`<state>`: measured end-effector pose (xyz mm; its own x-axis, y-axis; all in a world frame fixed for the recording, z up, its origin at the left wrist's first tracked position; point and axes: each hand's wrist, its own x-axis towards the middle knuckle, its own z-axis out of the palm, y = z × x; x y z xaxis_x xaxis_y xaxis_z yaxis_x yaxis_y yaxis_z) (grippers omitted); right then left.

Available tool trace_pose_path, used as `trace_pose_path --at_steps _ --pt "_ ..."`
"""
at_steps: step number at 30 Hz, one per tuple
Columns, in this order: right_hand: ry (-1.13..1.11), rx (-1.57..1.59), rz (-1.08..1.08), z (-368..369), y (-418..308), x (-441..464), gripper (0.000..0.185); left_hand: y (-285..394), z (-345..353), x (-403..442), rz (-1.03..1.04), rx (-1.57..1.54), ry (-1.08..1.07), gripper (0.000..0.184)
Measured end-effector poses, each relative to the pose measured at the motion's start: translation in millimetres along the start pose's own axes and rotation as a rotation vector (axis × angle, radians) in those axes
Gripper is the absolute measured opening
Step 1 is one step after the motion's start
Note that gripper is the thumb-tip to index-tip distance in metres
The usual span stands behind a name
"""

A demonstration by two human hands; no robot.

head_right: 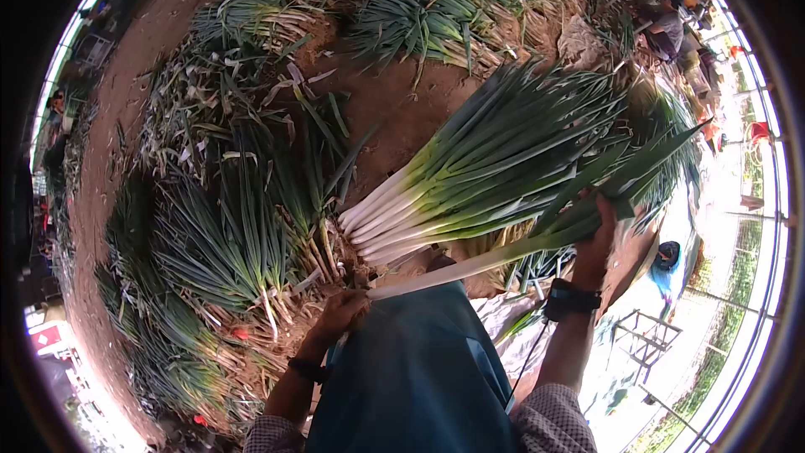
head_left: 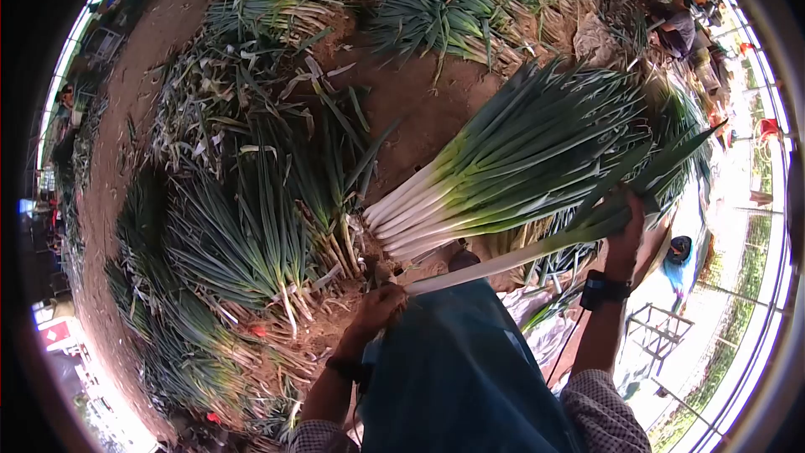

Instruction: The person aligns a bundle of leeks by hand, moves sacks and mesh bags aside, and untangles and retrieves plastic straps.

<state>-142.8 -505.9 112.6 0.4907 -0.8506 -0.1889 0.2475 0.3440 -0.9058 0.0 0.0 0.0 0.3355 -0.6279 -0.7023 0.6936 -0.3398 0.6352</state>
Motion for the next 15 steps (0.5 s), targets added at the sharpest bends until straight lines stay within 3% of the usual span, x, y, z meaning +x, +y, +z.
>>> trace_pose_path --at_steps 2,3,5,7,9,10,12,14,15 --pt "0.014 -0.164 -0.074 49.4 -74.9 -15.4 0.041 -5.3 36.1 2.0 0.069 -0.156 -0.104 0.025" --pt "-0.043 -0.127 -0.063 64.3 -67.3 34.4 0.040 33.8 34.3 44.2 0.127 -0.092 -0.032 0.027" --pt "-0.031 -0.172 -0.142 47.7 -102.6 82.5 0.041 47.9 79.4 61.8 0.175 -0.140 0.003 0.030" --pt "-0.048 -0.159 -0.088 38.5 -101.8 122.6 0.043 55.2 97.0 89.5 0.215 -0.141 0.060 0.030" --pt "0.006 -0.251 0.021 22.7 -69.5 163.2 0.044 50.8 97.1 111.6 0.224 -0.142 0.125 0.030" --pt "0.072 -0.350 0.091 2.5 -27.1 182.4 0.043 42.3 89.0 124.6 0.338 0.041 0.242 0.030" --pt "0.012 -1.337 0.198 -63.4 54.5 219.8 0.039 -0.4 57.6 154.1 0.231 -0.078 0.338 0.029" --pt "-0.159 -1.750 -0.039 -72.9 85.6 211.1 0.031 -35.5 35.0 177.2 0.174 -0.115 0.442 0.029" --pt "-0.161 -1.266 -0.258 -43.8 105.4 165.2 0.028 -45.6 22.7 183.5 0.164 -0.079 0.509 0.028"
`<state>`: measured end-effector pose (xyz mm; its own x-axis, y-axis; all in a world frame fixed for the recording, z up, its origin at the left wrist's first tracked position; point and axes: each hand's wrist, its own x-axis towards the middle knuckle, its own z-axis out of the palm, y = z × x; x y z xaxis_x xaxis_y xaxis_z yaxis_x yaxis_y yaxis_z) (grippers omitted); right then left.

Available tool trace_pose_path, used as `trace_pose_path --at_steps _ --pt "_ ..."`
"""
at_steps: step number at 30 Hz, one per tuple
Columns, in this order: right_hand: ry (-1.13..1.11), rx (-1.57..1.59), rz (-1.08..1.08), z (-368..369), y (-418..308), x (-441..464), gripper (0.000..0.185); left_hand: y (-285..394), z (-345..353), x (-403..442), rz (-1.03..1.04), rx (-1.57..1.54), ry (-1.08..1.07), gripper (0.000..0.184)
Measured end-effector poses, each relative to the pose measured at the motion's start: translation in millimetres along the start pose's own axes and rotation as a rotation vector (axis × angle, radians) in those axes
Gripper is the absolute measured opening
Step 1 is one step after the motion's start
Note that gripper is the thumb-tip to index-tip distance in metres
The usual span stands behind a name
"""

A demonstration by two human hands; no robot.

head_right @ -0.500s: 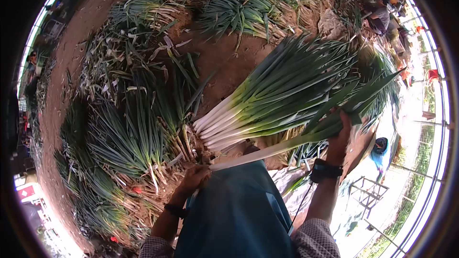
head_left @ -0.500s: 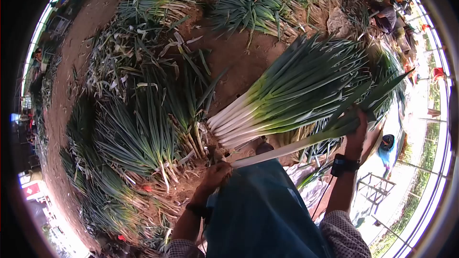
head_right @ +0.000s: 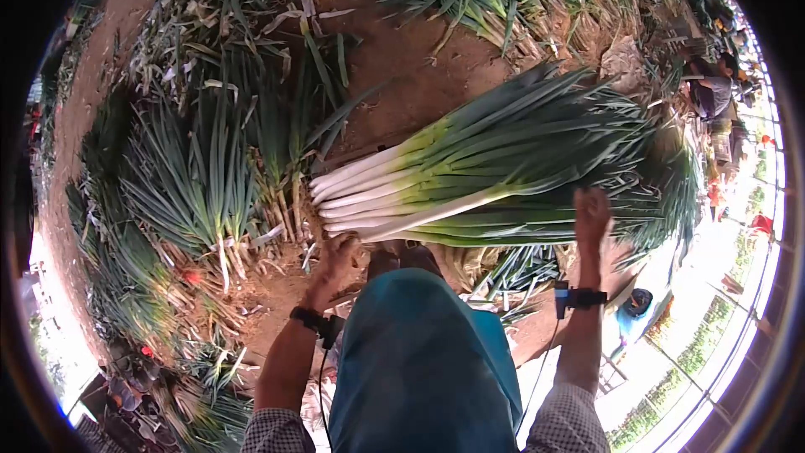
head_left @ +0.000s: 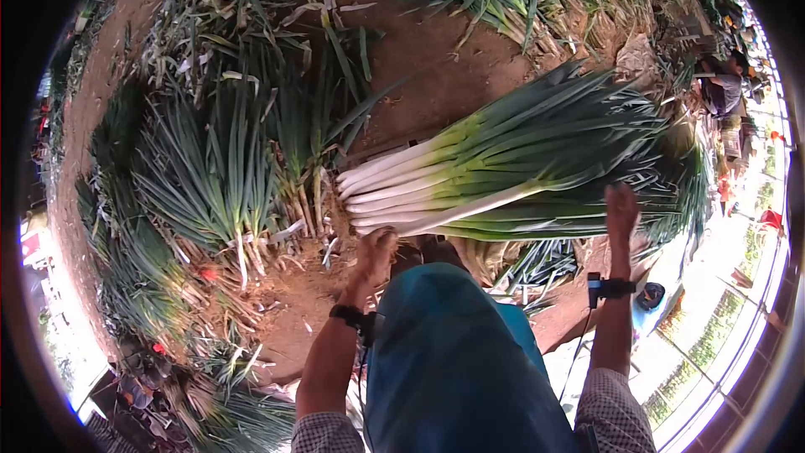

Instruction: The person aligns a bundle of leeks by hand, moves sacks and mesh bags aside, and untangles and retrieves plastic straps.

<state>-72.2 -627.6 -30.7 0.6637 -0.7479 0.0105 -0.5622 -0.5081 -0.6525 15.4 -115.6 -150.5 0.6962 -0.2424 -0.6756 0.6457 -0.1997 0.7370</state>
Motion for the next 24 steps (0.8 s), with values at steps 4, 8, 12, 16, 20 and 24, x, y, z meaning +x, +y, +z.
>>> trace_pose_path --at_steps 4,8,12,16,20,24 --pt "-0.353 -0.315 -0.597 46.1 -113.5 -17.1 0.036 -6.5 -29.4 23.8 -0.015 0.059 -0.055 0.025" --pt "-0.752 -0.510 -0.935 92.8 -129.0 2.7 0.048 -0.8 -45.0 32.9 0.071 0.040 -0.016 0.024" --pt "-0.932 -0.627 -0.994 121.8 -90.0 15.1 0.055 12.1 -58.3 37.8 0.020 0.066 0.030 0.025" --pt "-0.903 -0.573 -1.172 139.5 -90.9 18.1 0.050 0.3 -68.6 43.0 -0.018 -0.090 0.060 0.024" --pt "-1.020 -0.597 -1.152 155.3 -115.2 18.4 0.042 -16.9 -91.9 35.0 0.078 0.202 0.340 0.036" --pt "-0.999 -0.617 -1.212 168.8 -146.1 16.2 0.038 -16.0 -69.2 18.4 0.292 0.838 0.696 0.029"
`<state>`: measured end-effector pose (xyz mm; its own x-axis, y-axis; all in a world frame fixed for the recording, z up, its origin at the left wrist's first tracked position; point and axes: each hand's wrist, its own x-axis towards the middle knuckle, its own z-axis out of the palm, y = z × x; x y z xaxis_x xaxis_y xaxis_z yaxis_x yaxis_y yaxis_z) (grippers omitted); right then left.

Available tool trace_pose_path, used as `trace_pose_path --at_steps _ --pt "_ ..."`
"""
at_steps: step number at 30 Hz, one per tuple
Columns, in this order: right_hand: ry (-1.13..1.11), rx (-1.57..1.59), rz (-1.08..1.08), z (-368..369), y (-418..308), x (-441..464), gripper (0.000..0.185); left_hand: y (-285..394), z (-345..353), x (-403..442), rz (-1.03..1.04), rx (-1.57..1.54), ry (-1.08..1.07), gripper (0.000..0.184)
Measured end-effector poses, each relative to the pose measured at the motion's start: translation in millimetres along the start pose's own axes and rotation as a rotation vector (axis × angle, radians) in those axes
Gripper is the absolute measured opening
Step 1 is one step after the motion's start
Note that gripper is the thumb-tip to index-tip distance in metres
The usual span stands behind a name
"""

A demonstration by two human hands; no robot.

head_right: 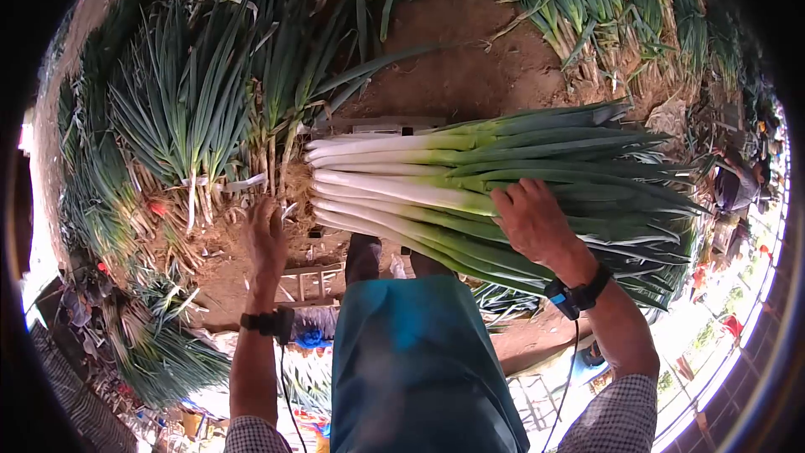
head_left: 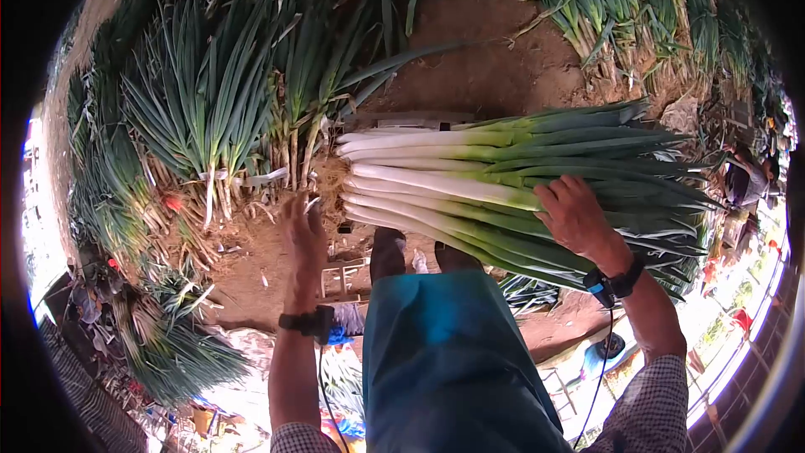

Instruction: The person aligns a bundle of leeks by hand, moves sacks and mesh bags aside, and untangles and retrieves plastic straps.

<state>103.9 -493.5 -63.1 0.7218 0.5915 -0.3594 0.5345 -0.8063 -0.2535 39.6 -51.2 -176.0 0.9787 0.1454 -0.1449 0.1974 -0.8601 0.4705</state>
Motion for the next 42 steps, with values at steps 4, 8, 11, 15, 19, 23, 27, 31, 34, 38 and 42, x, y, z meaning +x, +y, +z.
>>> trace_pose_path --at_steps 4,8,11,15,19,23,27,31,34,38,42 --pt "0.026 -0.020 -0.008 -32.2 2.2 27.1 0.038 102.8 60.0 -28.3 0.224 -0.283 -0.082 0.022" --pt "0.053 -0.107 -0.031 -63.0 17.3 40.0 0.038 180.7 138.5 -5.1 0.216 -0.485 0.000 0.022" --pt "0.024 -0.126 -0.023 -78.0 23.9 46.5 0.038 192.0 176.4 -0.7 0.176 -0.470 0.029 0.019" --pt "-0.034 -0.122 -0.027 -69.6 18.2 54.0 0.039 187.2 179.8 -16.8 0.209 -0.450 0.073 0.024" --pt "-0.124 -0.184 -0.083 -10.1 4.4 64.6 0.038 181.2 181.4 -30.8 0.221 -0.483 0.089 0.033" --pt "-0.193 -0.215 -0.092 38.7 2.9 80.0 0.036 177.3 187.2 -27.2 0.235 -0.502 0.118 0.038" --pt "-0.118 -0.186 -0.112 54.6 6.7 85.8 0.032 178.1 193.7 -30.1 0.219 -0.484 0.096 0.037" --pt "-0.090 -0.170 -0.094 77.1 0.2 91.9 0.026 179.2 198.8 -29.9 0.208 -0.489 0.113 0.033" --pt "-0.028 -0.185 -0.098 86.3 -10.4 93.5 0.020 176.3 196.4 -27.5 0.244 -0.474 0.086 0.031" --pt "-0.007 -0.165 -0.052 104.0 -13.3 94.0 0.017 176.7 207.5 -31.0 0.234 -0.448 0.095 0.027" --pt "0.018 -0.197 -0.075 94.8 -4.7 90.3 0.020 182.4 196.1 -25.7 0.252 -0.439 0.050 0.022"
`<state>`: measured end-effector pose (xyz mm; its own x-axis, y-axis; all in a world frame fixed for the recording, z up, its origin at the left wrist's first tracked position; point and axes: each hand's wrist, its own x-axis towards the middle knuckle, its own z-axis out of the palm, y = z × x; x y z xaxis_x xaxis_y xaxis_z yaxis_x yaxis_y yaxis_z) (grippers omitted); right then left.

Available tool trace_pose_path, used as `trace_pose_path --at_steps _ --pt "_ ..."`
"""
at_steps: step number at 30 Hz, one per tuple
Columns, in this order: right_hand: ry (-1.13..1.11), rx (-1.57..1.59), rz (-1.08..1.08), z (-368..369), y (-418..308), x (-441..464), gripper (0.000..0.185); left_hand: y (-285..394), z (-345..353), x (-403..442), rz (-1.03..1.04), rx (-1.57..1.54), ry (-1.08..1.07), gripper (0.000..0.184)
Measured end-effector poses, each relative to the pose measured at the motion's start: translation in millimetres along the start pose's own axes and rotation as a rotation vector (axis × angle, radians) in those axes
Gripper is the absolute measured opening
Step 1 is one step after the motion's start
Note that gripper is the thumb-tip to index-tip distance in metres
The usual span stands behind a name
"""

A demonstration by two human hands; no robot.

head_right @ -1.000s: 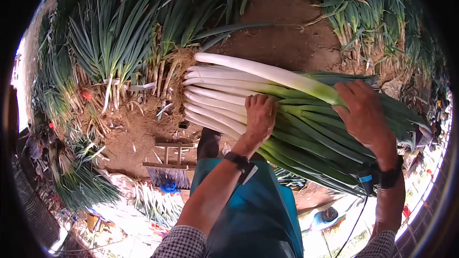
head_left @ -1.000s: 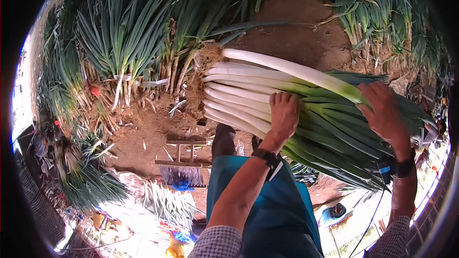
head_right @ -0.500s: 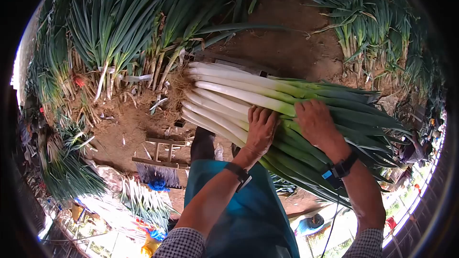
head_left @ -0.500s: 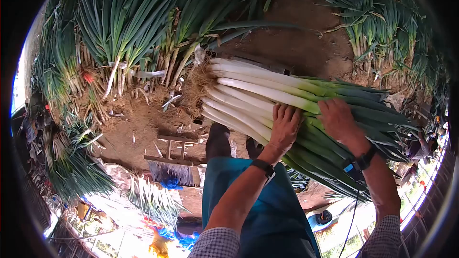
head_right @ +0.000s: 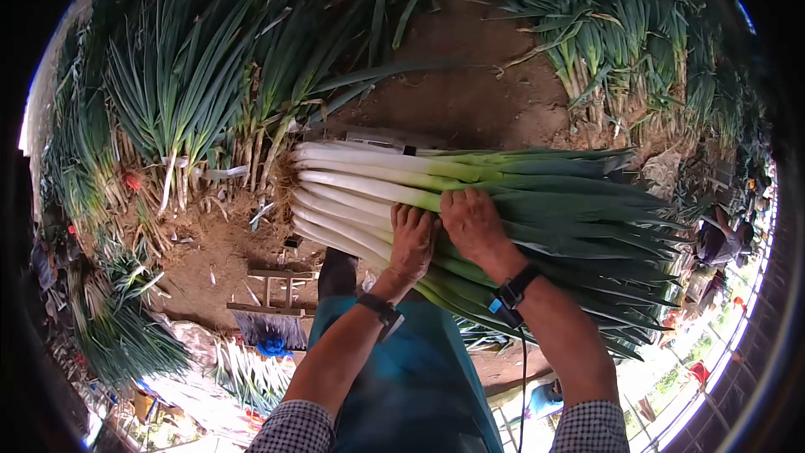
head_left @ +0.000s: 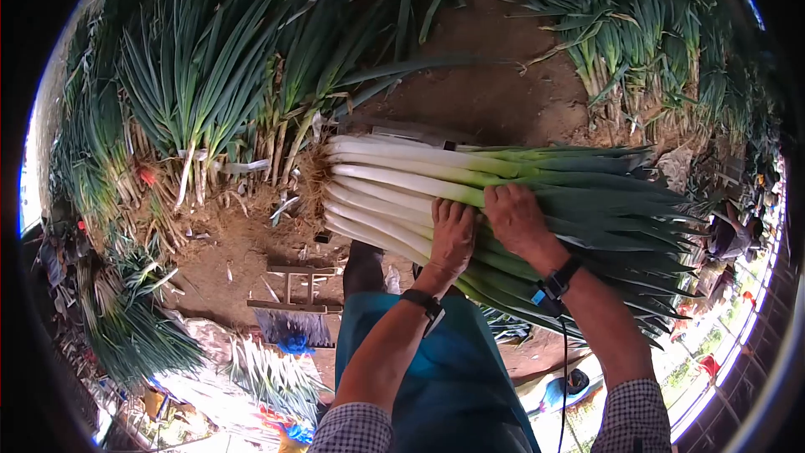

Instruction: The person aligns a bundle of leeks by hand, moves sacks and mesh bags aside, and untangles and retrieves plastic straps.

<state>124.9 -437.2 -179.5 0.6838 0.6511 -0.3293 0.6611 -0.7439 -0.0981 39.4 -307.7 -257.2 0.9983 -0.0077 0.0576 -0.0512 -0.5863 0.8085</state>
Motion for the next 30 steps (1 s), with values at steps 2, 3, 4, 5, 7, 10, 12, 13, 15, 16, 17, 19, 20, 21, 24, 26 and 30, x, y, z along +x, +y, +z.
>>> trace_pose_path --at_steps 2,3,4,5,7,10,12,13,15,16,17,19,20,21,24,26,30 --pt "0.049 0.133 -0.028 -7.9 1.2 -1.2 0.021 -2.0 -5.1 -2.3 0.029 0.006 -0.006 0.026" --pt "0.100 0.211 0.006 -15.1 0.4 -2.3 0.018 -1.6 -5.8 -4.0 0.033 0.008 -0.011 0.027" --pt "0.113 0.176 -0.022 -22.7 0.9 -1.7 0.017 -0.5 -6.2 -4.5 0.036 0.006 -0.015 0.029" --pt "0.121 0.142 -0.051 -29.4 1.7 0.3 0.015 -0.4 -7.0 -6.5 0.039 0.001 -0.007 0.030" --pt "0.114 0.120 -0.064 -27.4 5.8 1.7 0.012 2.0 -11.0 -6.0 0.049 -0.015 0.009 0.033" --pt "0.132 0.152 -0.024 -1.6 4.3 3.9 0.008 0.4 -18.0 -12.7 0.026 -0.097 0.009 0.036" --pt "0.232 0.158 0.024 30.3 -2.7 -1.6 0.007 -13.6 -37.2 -18.9 -0.025 -0.019 0.048 0.038" --pt "0.215 0.209 0.033 23.6 -4.5 -2.3 0.009 -15.0 -47.6 -32.5 -0.055 0.001 0.039 0.039" --pt "0.208 0.165 0.051 26.7 -5.7 -9.2 0.011 -24.3 -60.2 -29.9 -0.074 0.050 0.081 0.041" --pt "0.212 0.141 0.043 28.5 -3.7 -6.3 0.013 -35.0 -67.1 -11.2 -0.076 0.095 0.137 0.042" --pt "0.197 0.140 0.046 29.5 -3.6 -7.0 0.017 -39.7 -73.3 14.2 -0.053 0.172 0.154 0.040" --pt "0.216 0.163 0.061 28.6 -3.9 -6.4 0.018 -64.3 -68.2 58.3 -0.050 0.292 0.118 0.039" --pt "0.227 0.175 0.072 27.6 -3.7 -6.0 0.019 -82.7 -56.9 65.9 -0.071 0.334 0.070 0.040" --pt "0.213 0.190 0.070 24.9 -2.5 -4.9 0.020 -92.4 -52.7 66.5 -0.029 0.321 0.066 0.039" --pt "0.214 0.219 0.099 5.2 -3.2 -4.4 0.024 -104.3 -42.4 55.8 -0.068 0.276 0.048 0.038" --pt "0.316 0.217 0.149 -17.1 -3.8 16.0 0.029 -105.5 -46.4 52.1 -0.058 0.272 0.066 0.036" --pt "0.010 0.242 0.312 13.8 6.4 34.8 0.053 -102.4 -46.3 52.8 -0.033 0.220 0.079 0.033"
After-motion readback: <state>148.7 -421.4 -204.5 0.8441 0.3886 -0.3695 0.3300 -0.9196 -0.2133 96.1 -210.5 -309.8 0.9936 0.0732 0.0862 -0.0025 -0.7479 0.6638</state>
